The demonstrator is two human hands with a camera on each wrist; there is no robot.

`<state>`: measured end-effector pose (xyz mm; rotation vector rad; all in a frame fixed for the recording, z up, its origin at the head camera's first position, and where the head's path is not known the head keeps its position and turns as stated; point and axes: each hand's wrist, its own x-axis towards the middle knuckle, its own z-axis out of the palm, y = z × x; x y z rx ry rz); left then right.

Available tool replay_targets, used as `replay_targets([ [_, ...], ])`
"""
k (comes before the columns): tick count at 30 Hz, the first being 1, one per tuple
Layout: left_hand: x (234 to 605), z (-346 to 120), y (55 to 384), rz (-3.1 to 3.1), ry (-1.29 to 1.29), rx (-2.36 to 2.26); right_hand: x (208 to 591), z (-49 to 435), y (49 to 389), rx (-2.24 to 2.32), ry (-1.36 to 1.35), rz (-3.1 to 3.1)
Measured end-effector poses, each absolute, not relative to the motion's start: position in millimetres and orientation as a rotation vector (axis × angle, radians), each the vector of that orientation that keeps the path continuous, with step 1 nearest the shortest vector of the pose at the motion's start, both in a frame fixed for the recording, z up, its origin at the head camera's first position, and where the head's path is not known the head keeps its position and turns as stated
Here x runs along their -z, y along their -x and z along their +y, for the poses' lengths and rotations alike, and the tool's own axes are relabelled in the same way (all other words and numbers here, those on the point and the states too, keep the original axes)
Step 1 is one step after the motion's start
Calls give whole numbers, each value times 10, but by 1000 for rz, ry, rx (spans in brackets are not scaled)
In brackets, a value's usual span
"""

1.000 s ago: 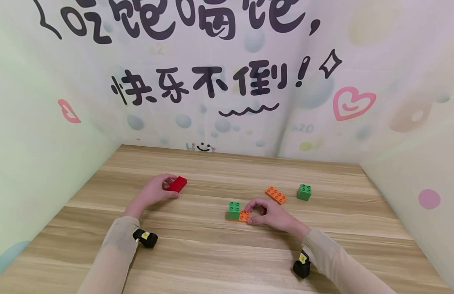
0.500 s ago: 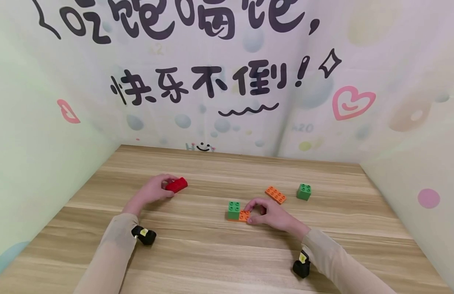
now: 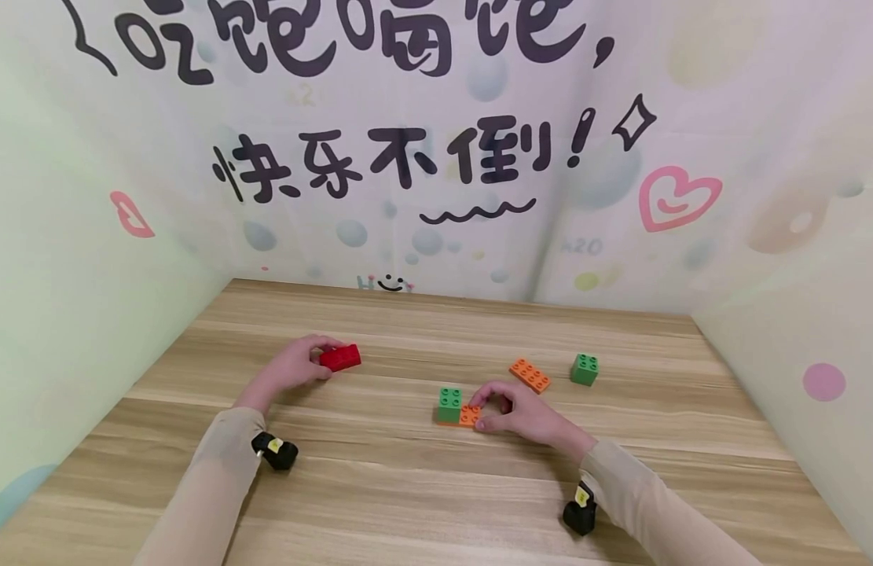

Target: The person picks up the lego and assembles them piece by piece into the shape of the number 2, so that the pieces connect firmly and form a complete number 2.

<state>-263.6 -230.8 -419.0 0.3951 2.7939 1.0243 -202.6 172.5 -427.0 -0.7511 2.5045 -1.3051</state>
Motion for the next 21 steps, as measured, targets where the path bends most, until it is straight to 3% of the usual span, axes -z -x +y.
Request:
replay_targets([
  [7,4173,-2285,2625,2804,-391,-1052,4187,1703,1985,1296,732,2501],
  [21,4168,-2267,2614,2840,-389,-1044,4524,1793,2174,1300,771,2506],
])
